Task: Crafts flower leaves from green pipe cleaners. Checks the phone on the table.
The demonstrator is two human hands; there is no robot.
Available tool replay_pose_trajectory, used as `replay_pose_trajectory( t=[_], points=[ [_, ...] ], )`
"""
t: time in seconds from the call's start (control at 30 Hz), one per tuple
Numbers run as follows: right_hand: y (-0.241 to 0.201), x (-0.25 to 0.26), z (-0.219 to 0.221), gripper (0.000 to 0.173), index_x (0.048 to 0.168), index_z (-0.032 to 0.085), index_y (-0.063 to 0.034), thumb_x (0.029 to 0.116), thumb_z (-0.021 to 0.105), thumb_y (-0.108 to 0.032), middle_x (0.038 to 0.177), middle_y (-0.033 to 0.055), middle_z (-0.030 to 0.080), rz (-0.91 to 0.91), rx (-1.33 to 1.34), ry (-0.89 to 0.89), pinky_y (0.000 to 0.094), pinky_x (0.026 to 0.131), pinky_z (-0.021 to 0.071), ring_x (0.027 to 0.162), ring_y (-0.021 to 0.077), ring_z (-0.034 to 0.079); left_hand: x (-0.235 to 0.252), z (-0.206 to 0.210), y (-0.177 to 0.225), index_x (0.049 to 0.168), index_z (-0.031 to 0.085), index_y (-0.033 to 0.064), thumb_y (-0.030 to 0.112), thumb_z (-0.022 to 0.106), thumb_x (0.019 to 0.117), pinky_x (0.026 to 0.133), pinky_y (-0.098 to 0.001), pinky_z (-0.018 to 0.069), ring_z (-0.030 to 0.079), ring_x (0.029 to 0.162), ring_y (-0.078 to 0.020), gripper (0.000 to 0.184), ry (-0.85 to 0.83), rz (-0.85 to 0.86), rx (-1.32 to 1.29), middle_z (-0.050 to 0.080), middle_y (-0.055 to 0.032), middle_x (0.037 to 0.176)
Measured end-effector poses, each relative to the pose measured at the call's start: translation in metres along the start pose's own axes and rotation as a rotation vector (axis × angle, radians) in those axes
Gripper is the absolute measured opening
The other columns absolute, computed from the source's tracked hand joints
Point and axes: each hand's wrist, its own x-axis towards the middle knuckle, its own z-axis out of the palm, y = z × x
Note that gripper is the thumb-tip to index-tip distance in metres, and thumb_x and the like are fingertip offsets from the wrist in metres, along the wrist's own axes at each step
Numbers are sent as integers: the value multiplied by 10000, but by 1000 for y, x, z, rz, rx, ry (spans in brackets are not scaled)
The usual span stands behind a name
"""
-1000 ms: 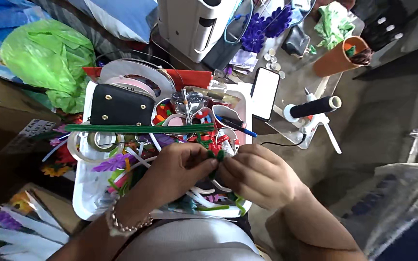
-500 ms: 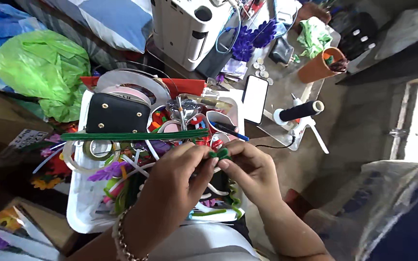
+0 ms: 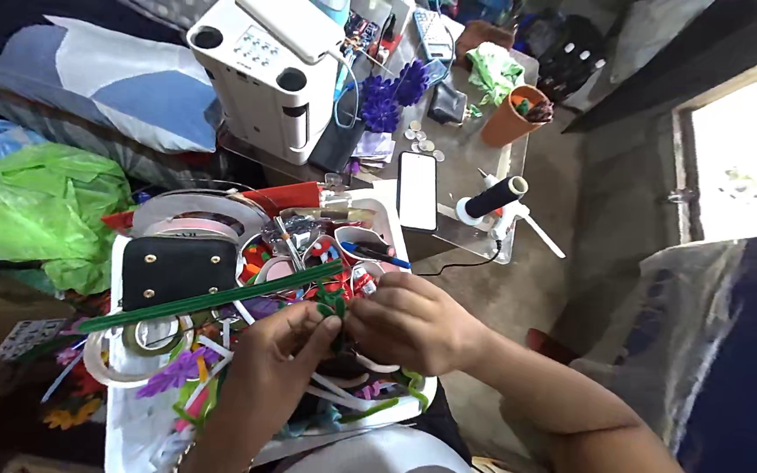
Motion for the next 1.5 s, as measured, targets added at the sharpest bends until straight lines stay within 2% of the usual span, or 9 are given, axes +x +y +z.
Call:
replay_pose_trajectory(
  t=[0.13,0.3,0.53,0.63,0.77,1.0,1.17,1.37,1.5],
  points=[
    [-14,6,8,155,1018,691,26,968,689,-121,949,95,711,577,713,125,194,826,557,895,66,669,-1,5,7,1027,710,59,283,604,1032,762,-113,521,644,864,26,248,238,396,364,707,-19,915],
    [-17,8,10,121,1059,653,12,1016,617,-95,934,-16,707,811,1436,208,217,780,579,834,12,672,-4,3,16,1066,670,85,219,598,1032,865,-188,496,629,925,-91,156,244,566,582,665,-53,930],
    [-19,18,7,73,926,696,38,879,708,-17,819,120,682,584,725,246,200,679,523,718,112,625,-4,2,17,956,685,-6,183,644,990,811,-100,499,623,859,38,196,171,492,494,678,-45,864],
    [-18,21,5,98,952,688,12,966,607,-41,874,146,674,286,291,118,347,830,551,871,274,669,-5,3,14,968,675,73,49,620,968,726,-128,558,633,780,83,60,99,235,199,684,119,866],
    [-13,21,10,208,929,683,11,1015,493,14,837,121,663,111,-26,-37,355,766,543,853,276,664,2,-5,9,941,687,159,-40,518,972,637,-159,548,633,664,49,262,-45,-84,-30,699,164,772],
    [-12,18,12,119,1012,682,56,962,656,-48,871,170,696,509,635,202,373,823,572,833,268,699,6,-7,3,983,666,-55,88,613,990,793,-143,548,635,852,61,153,66,302,428,685,16,902],
    [-18,14,21,90,1010,662,38,966,652,-40,853,144,682,541,647,337,318,807,565,807,225,682,6,1,14,952,699,-113,107,619,977,798,-138,506,650,842,-38,235,144,442,731,695,-165,866],
    [-6,8,5,185,1070,659,63,981,665,-98,908,146,722,653,819,345,299,784,586,825,173,717,8,-5,11,1103,714,215,157,604,1029,866,-168,563,663,981,46,145,83,310,221,707,179,1065],
    [38,-35,10,161,1093,712,-37,1006,589,-96,996,85,724,914,225,362,366,840,594,938,188,705,7,-14,11,1153,712,235,161,587,1038,814,-194,591,711,942,-34,185,89,170,-27,746,104,1081]
  ],
)
